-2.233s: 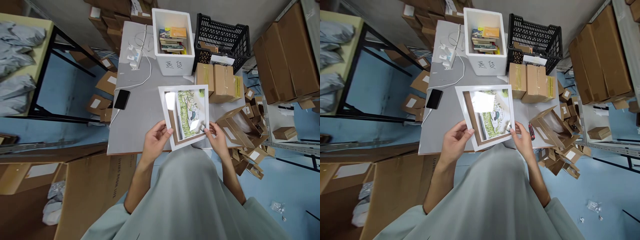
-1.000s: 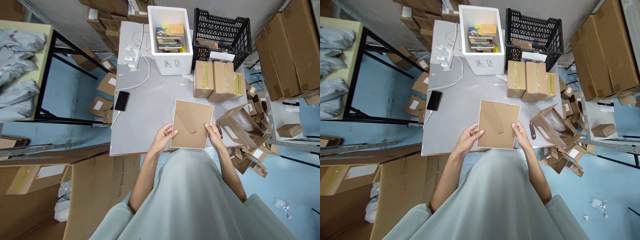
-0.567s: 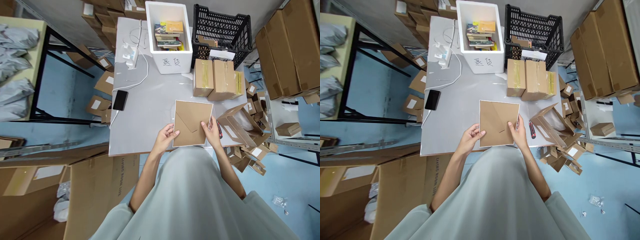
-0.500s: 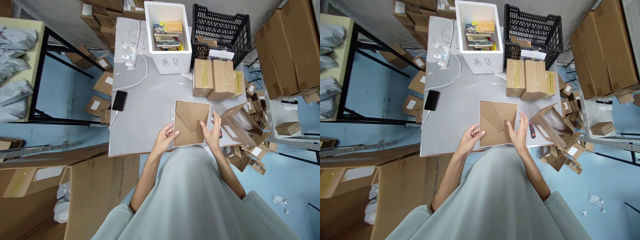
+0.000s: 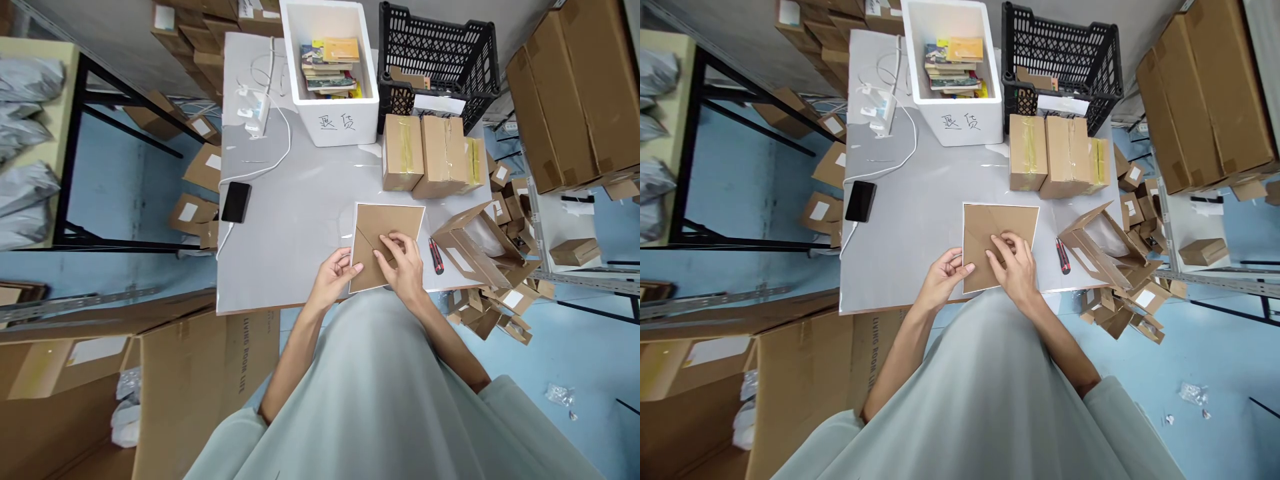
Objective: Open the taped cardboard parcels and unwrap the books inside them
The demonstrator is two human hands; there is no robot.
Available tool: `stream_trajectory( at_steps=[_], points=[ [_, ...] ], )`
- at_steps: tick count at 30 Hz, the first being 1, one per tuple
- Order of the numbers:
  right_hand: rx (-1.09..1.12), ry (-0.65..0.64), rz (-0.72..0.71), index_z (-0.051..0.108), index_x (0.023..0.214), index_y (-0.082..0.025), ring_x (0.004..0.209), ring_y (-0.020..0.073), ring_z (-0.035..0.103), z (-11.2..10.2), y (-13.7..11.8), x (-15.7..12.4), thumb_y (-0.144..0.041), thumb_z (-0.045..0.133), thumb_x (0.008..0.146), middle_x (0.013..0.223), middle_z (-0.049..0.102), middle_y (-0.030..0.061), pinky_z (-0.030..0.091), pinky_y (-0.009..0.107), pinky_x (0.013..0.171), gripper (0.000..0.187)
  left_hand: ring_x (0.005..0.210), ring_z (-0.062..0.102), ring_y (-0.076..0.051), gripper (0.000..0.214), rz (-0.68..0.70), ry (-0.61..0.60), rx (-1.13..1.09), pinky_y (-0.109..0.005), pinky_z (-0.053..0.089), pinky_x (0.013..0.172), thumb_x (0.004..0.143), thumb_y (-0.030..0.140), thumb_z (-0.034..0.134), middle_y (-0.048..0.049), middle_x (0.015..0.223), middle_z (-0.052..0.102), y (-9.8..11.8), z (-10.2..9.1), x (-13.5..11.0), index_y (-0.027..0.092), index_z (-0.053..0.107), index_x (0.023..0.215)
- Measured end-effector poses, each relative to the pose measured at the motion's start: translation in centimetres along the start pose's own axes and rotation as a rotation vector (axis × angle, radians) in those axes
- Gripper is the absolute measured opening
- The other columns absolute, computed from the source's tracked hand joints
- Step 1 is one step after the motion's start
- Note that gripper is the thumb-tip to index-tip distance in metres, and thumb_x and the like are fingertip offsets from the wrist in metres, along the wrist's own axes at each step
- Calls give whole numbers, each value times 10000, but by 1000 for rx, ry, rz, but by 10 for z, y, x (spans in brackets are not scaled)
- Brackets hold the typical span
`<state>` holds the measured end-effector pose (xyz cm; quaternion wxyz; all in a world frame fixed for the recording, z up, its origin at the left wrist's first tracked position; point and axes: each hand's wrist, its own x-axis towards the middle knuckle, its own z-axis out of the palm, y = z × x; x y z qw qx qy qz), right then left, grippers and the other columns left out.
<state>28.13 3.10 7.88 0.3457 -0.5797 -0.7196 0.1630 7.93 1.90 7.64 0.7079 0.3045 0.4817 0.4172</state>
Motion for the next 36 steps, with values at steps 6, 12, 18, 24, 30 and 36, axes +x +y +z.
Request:
stream_trajectory(
  at_steps=[6, 12, 18, 24, 30, 36],
  points=[
    [-13, -38, 15, 738, 1454, -376, 1216, 277, 682, 0, -1, -2, -332, 612, 1115, 1352, 679, 118, 625, 473, 1046, 364, 1085, 824, -289, 608, 34, 6, 26, -425, 651, 985, 813, 548, 952, -139, 1220, 842, -2, 4, 0, 205, 679, 1234],
    [31, 227, 143, 615, 1579, -341, 1538, 368, 502, -20, 13, 6, -524, 765, 1013, 1655, 508, 154, 430, 634, 1271, 613, 1058, 830, -299, 625, -7, 0, -23, -439, 651, 987, 820, 567, 945, -130, 1164, 855, 1, -1, -2, 205, 697, 1266],
    [412, 132, 467, 586, 1597, -269, 1284, 306, 698, -45, 39, 3, -683, 484, 1092, 1433, 717, 141, 601, 494, 1075, 661, 1086, 826, -310, 605, -29, -42, -3, -446, 653, 994, 822, 564, 949, -146, 1195, 850, 7, -3, -6, 188, 736, 1246],
    [546, 63, 536, 806, 1274, -245, 1141, 297, 737, -53, 32, -3, -673, 536, 1077, 1189, 816, 89, 612, 444, 1021, 544, 1377, 708, -381, 710, 91, 97, 76, -505, 602, 1127, 801, 643, 937, -179, 1360, 799, 20, 0, 2, 195, 785, 1331],
    [578, 8, 522, 809, 1260, -240, 1122, 280, 746, -51, 26, -3, -729, 541, 1058, 1223, 818, 92, 614, 416, 1020, 593, 1331, 732, -381, 725, 151, 273, 93, -521, 618, 1096, 734, 654, 978, -176, 1308, 820, 33, 2, 22, 179, 814, 1257],
    [564, 36, 500, 826, 1246, -240, 1190, 303, 742, -51, 26, -1, -726, 579, 1041, 1249, 824, 103, 603, 455, 1082, 583, 1209, 778, -341, 678, 164, 302, 105, -476, 643, 1032, 737, 662, 967, -150, 1209, 846, 33, 7, 20, 178, 812, 1186]
  ],
)
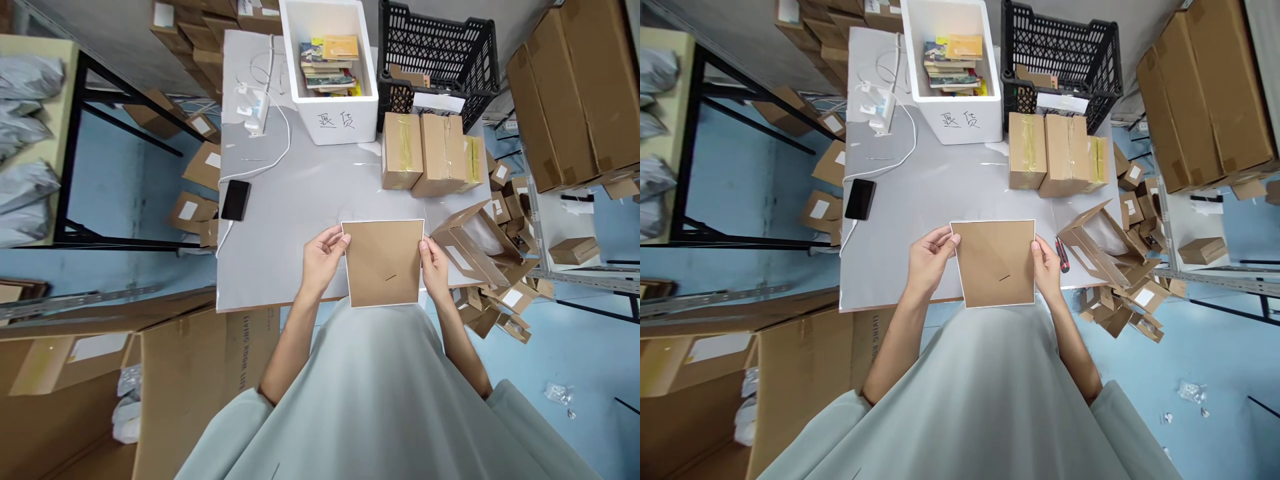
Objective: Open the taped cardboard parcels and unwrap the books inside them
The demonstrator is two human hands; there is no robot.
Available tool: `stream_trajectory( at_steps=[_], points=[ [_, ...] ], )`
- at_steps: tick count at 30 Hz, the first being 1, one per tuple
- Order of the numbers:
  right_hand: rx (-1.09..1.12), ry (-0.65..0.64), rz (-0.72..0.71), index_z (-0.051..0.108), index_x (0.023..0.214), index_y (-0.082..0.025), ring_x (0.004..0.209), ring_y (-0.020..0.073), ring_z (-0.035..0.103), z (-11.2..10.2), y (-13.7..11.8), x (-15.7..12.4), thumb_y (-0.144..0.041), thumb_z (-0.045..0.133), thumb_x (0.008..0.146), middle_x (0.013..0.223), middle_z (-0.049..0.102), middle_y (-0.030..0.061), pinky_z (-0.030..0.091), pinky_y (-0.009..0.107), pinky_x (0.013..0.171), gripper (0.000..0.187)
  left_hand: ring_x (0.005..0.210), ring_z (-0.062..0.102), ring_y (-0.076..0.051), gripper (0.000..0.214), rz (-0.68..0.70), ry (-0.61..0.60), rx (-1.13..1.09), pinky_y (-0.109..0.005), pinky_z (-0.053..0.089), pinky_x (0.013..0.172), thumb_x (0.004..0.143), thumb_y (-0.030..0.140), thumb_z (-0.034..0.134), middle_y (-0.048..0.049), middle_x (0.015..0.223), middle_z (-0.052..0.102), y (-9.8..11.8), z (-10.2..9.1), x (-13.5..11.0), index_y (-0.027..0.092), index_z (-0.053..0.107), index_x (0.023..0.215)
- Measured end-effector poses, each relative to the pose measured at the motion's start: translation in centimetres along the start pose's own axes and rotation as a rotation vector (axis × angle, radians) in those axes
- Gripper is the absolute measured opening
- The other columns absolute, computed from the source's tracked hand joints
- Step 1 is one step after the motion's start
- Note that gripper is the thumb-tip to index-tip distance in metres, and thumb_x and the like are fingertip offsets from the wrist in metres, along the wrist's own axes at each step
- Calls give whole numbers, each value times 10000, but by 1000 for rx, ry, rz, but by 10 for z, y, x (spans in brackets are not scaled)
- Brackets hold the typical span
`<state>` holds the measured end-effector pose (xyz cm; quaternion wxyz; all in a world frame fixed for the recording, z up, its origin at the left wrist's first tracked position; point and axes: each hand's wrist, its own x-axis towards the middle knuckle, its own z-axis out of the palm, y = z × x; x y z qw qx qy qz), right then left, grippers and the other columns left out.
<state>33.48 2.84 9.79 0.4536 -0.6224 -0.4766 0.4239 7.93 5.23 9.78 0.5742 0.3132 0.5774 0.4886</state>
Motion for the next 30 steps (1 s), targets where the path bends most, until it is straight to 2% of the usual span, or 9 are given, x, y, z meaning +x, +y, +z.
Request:
stream_trajectory(
  at_steps=[5, 13, 16, 19, 20, 22, 25, 27, 30],
  points=[
    [-26, -12, -18, 834, 1250, -243, 1273, 316, 729, 1, -1, 1, -750, 593, 1023, 1274, 827, 110, 592, 472, 1114, 606, 1126, 789, -306, 640, 3, 7, 25, -392, 653, 926, 768, 664, 945, -118, 1142, 849, 2, -2, -4, 198, 801, 1183],
    [-57, -42, -41, 823, 1239, -236, 1221, 308, 746, 4, 6, 5, -750, 580, 1030, 1249, 832, 115, 607, 466, 1084, 606, 930, 792, -247, 562, -2, 30, 13, -327, 615, 753, 778, 661, 930, -86, 1036, 849, -4, -8, -4, 218, 775, 1088],
    [-113, -11, -40, 789, 1279, -219, 1209, 294, 750, 7, 15, 5, -746, 562, 1038, 1291, 808, 145, 618, 449, 1059, 622, 933, 792, -241, 570, 46, 45, 0, -329, 622, 788, 774, 651, 937, -82, 1029, 842, -7, -9, -8, 214, 761, 1094],
    [-153, 73, -33, 740, 1332, -214, 1221, 288, 750, 11, 15, 3, -762, 614, 1003, 1403, 743, 188, 637, 453, 1027, 651, 1004, 793, -262, 511, 175, 97, 52, -392, 638, 935, 810, 615, 924, -84, 1051, 836, -7, -9, -14, 219, 772, 1094],
    [-120, 78, -8, 729, 1334, -216, 1201, 288, 761, 12, 12, 2, -770, 640, 984, 1404, 738, 192, 649, 455, 1005, 661, 1044, 792, -276, 466, 225, 101, 89, -429, 629, 1008, 836, 593, 911, -86, 1074, 835, -6, -8, -18, 225, 783, 1094],
    [25, 8, 105, 714, 1318, -220, 1110, 288, 800, 15, 2, 0, -790, 669, 960, 1327, 773, 181, 683, 448, 928, 675, 1155, 777, -312, 365, 316, 53, 173, -515, 562, 1170, 875, 546, 887, -85, 1120, 832, -5, -6, -24, 246, 811, 1069],
    [298, -176, 353, 695, 1274, -233, 941, 282, 845, 22, -10, -3, -834, 683, 928, 1168, 821, 142, 717, 405, 764, 694, 1347, 709, -362, 268, 383, -121, 281, -626, 357, 1349, 886, 516, 882, -77, 1134, 833, -5, -3, -32, 284, 843, 1014],
    [413, -234, 485, 670, 1242, -244, 851, 267, 853, 29, -12, -5, -827, 762, 876, 1104, 827, 109, 716, 371, 675, 695, 1418, 669, -373, 246, 388, -214, 322, -670, 249, 1386, 887, 519, 886, -71, 1126, 840, -6, -2, -37, 306, 851, 1005],
    [498, -241, 605, 612, 1211, -252, 740, 240, 841, 39, -5, -10, -696, 936, 776, 1007, 825, 54, 711, 353, 629, 701, 1442, 656, -369, 241, 390, -281, 348, -698, 190, 1389, 892, 534, 884, -67, 1112, 849, -13, -1, -42, 328, 852, 1011]
  ],
)
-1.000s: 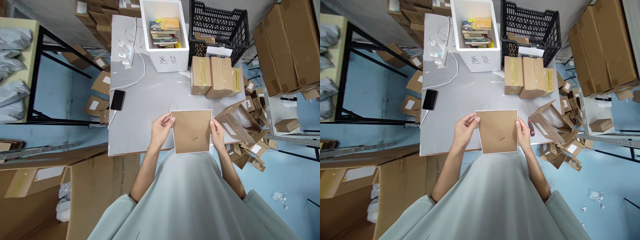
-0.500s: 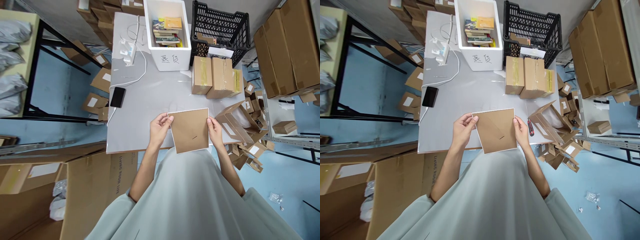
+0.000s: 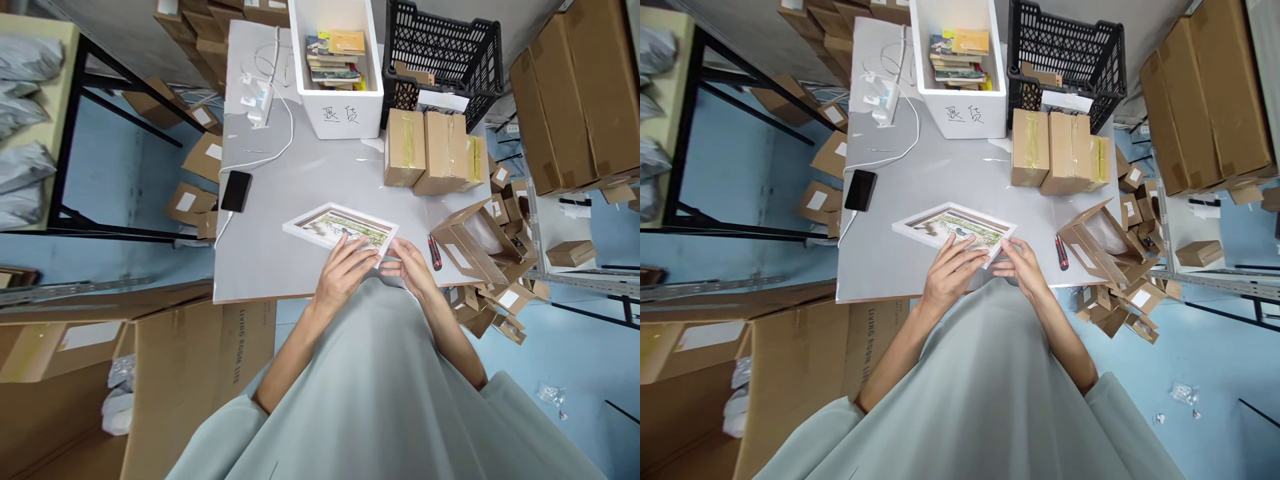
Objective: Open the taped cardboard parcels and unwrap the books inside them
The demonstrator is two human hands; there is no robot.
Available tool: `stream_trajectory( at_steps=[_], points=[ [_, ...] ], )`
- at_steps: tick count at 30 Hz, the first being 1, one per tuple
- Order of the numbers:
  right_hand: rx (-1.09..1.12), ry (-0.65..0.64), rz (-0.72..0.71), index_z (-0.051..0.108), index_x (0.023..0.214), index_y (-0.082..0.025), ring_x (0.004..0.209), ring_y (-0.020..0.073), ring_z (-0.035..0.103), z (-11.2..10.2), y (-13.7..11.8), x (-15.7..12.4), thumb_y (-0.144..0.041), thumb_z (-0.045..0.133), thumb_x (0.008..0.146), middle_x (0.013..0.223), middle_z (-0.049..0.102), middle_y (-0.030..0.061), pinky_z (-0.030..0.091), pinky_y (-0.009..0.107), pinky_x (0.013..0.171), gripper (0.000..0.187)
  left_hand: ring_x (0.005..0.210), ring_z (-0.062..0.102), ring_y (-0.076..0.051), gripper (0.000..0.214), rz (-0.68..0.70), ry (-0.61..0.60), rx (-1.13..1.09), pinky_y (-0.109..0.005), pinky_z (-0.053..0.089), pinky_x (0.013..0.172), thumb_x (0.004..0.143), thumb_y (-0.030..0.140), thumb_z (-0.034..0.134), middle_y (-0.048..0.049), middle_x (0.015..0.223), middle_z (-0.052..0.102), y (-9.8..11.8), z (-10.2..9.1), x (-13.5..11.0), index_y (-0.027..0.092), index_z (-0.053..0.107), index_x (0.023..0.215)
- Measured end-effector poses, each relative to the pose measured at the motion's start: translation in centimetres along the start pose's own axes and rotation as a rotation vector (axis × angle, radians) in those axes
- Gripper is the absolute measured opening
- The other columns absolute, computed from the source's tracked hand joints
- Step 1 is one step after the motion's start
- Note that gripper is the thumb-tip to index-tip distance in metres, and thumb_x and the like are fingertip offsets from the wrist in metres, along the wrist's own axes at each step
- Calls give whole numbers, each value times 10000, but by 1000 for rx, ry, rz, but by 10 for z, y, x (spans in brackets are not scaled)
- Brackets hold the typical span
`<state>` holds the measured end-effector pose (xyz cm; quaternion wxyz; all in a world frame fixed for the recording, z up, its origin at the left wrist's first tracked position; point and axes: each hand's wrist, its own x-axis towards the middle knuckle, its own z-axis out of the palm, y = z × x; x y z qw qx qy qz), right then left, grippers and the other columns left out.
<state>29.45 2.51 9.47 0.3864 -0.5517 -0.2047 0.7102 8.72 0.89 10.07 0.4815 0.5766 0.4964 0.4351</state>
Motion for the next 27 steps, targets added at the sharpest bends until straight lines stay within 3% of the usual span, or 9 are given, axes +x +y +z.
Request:
stream_trajectory(
  at_steps=[7, 10, 13, 15, 17, 18, 22, 25, 27],
  points=[
    [77, 64, -16, 535, 1232, -282, 838, 236, 841, -1, 31, -3, -413, 1012, 688, 985, 842, 5, 723, 384, 764, 736, 1429, 672, -339, 166, 85, -141, 180, -663, 236, 1372, 1034, 417, 718, -59, 1219, 852, -24, 12, -20, 379, 862, 1108],
    [58, 99, -72, 537, 1341, -294, 887, 218, 827, -8, 35, -3, -392, 983, 698, 1019, 842, -6, 714, 362, 794, 788, 1509, 600, -377, 258, 99, -157, 224, -657, 210, 1381, 931, 473, 854, -81, 1375, 803, -29, 14, -23, 365, 856, 1166],
    [-18, 106, -140, 511, 1502, -306, 933, 221, 814, -20, 29, -2, -443, 963, 722, 1041, 834, -6, 710, 371, 814, 911, 1638, 421, -439, 649, 76, 8, 261, -672, 92, 1398, 765, 598, 972, -128, 1585, 671, -34, 6, -19, 326, 804, 1331],
    [-93, 72, -178, 491, 1589, -303, 962, 238, 811, -31, 22, -1, -484, 957, 738, 1070, 833, 13, 710, 400, 837, 987, 1692, 319, -423, 736, 17, 230, 259, -645, 73, 1407, 822, 636, 918, -151, 1694, 559, -41, -6, -14, 291, 737, 1447],
    [-154, 24, -203, 489, 1636, -295, 968, 246, 810, -43, 16, 0, -517, 957, 751, 1117, 833, 36, 706, 415, 853, 1026, 1683, 348, -392, 750, -87, 408, 188, -596, 180, 1405, 898, 646, 848, -175, 1725, 512, -50, -21, -8, 254, 678, 1514],
    [-175, 4, -214, 491, 1648, -293, 958, 244, 809, -48, 14, 0, -534, 957, 756, 1135, 833, 44, 703, 411, 850, 1034, 1647, 417, -386, 765, -154, 441, 117, -571, 270, 1386, 902, 656, 839, -193, 1704, 534, -54, -28, -5, 232, 671, 1516],
    [-227, -60, -260, 486, 1674, -287, 943, 227, 801, -66, 13, 2, -594, 936, 791, 1182, 832, 58, 691, 388, 861, 1037, 1427, 665, -379, 779, -366, 288, -222, -499, 533, 1225, 807, 654, 919, -214, 1484, 722, -65, -48, 4, 166, 738, 1386],
    [-268, -102, -283, 554, 1617, -285, 1002, 234, 801, -79, 16, 7, -602, 922, 822, 1260, 821, 78, 672, 392, 930, 932, 1367, 708, -368, 751, -381, 204, -282, -488, 577, 1175, 739, 596, 979, -191, 1403, 774, -66, -52, 6, 164, 758, 1311],
    [-325, -114, -296, 687, 1452, -263, 1046, 254, 799, -86, 18, 10, -597, 939, 811, 1255, 825, 90, 652, 401, 983, 766, 1279, 755, -346, 743, -373, 179, -278, -484, 603, 1133, 708, 573, 1002, -174, 1318, 808, -64, -53, 5, 172, 751, 1281]
  ],
)
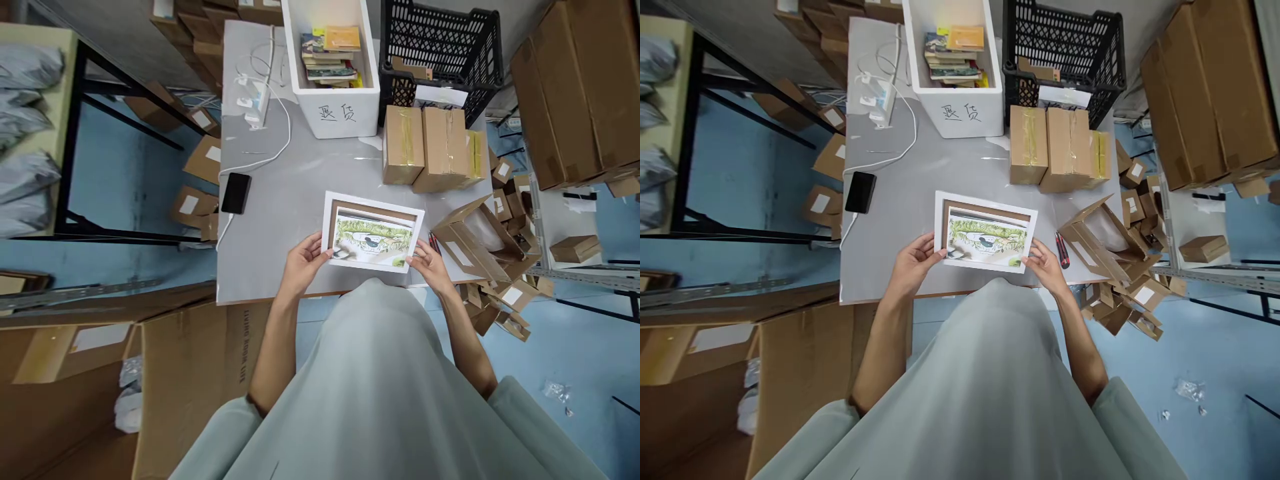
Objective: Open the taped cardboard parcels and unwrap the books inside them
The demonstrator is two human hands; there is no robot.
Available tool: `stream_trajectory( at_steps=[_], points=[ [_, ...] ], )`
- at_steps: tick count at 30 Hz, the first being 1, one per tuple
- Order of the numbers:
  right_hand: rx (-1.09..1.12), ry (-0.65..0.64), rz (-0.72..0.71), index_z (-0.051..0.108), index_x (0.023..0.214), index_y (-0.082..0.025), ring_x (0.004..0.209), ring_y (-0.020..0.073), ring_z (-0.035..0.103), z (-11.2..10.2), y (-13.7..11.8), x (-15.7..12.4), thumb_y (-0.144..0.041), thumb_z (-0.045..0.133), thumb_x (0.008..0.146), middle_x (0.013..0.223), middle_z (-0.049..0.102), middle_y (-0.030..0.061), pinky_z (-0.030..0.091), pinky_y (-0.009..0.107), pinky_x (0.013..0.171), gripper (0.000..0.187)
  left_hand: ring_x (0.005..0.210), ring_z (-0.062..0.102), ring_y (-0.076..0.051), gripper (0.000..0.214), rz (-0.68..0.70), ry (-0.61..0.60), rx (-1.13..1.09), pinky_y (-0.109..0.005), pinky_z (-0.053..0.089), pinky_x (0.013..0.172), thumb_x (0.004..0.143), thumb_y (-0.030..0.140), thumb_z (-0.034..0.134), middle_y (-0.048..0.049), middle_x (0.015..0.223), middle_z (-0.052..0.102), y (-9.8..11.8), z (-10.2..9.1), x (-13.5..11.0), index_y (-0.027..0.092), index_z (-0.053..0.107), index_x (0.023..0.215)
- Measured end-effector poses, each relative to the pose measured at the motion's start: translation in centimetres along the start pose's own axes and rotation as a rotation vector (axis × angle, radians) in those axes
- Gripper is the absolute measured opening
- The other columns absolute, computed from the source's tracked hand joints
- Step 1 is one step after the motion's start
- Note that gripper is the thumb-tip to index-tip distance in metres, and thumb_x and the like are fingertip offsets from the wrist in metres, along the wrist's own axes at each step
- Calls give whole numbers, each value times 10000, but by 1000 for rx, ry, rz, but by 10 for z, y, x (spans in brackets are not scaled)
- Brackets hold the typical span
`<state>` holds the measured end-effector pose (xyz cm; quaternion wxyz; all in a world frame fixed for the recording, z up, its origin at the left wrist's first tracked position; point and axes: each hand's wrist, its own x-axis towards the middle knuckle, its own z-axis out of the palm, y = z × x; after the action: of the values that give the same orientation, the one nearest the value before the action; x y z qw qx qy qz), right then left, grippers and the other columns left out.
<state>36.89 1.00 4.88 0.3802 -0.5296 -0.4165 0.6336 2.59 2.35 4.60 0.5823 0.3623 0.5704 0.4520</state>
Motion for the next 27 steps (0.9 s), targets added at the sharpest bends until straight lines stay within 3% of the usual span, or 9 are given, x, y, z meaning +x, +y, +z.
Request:
stream_trajectory(
  at_steps=[4, 7, 10, 13, 16, 19, 22, 27],
  points=[
    [-122, 54, -74, 791, 1071, -243, 1125, 307, 792, -7, 4, 2, -623, 951, 787, 1121, 845, 92, 607, 472, 1092, 500, 1093, 810, -314, 577, 65, 3, 53, -513, 612, 1100, 671, 606, 1010, -107, 1033, 849, 5, 3, -2, 209, 741, 992],
    [-147, 54, -200, 810, 1001, -261, 1335, 347, 729, -5, -1, 1, -622, 939, 808, 1249, 827, 119, 536, 519, 1205, 429, 1205, 784, -353, 548, 174, -7, 109, -594, 509, 1225, 667, 676, 988, -85, 899, 837, 11, 11, -3, 249, 653, 742],
    [-150, 84, -281, 813, 967, -270, 1419, 364, 682, -4, -8, 1, -617, 951, 794, 1329, 810, 126, 508, 543, 1234, 412, 1275, 758, -363, 567, 215, -17, 127, -631, 422, 1293, 691, 713, 957, -76, 861, 833, 17, 17, -5, 267, 609, 671],
    [-187, 126, -265, 821, 1008, -268, 1341, 344, 727, -5, -12, 2, -639, 875, 872, 1283, 827, 118, 528, 532, 1210, 399, 1161, 789, -335, 508, 187, -15, 121, -576, 504, 1224, 710, 655, 966, -82, 909, 838, 22, 19, -6, 249, 662, 734],
    [-181, 170, -177, 819, 1082, -248, 1149, 316, 788, -8, -13, 6, -648, 874, 865, 1172, 851, 103, 599, 490, 1100, 459, 1015, 795, -278, 480, 103, -18, 73, -461, 605, 1063, 714, 566, 989, -91, 1025, 842, 26, 19, -5, 214, 755, 942],
    [-108, 133, -88, 808, 1205, -232, 1124, 306, 790, -7, -17, 9, -633, 891, 855, 1201, 849, 103, 613, 454, 1060, 539, 1024, 780, -268, 576, 23, -24, 16, -405, 615, 1003, 748, 554, 972, -108, 1107, 837, 30, 21, -1, 189, 786, 1152],
    [-37, 98, -39, 793, 1298, -233, 1159, 299, 781, -4, -22, 11, -638, 862, 885, 1264, 837, 101, 618, 424, 1044, 582, 1083, 767, -283, 617, -29, -8, 19, -397, 601, 1016, 801, 593, 926, -124, 1141, 834, 32, 26, 6, 175, 795, 1236],
    [71, 35, 69, 670, 1530, -261, 869, 244, 808, -1, -30, 12, -656, 847, 890, 1192, 843, 88, 629, 311, 681, 772, 1084, 748, -281, 683, -49, -2, 38, -371, 583, 992, 839, 674, 860, -113, 1144, 826, 35, 35, 20, 178, 784, 1304]
  ],
)
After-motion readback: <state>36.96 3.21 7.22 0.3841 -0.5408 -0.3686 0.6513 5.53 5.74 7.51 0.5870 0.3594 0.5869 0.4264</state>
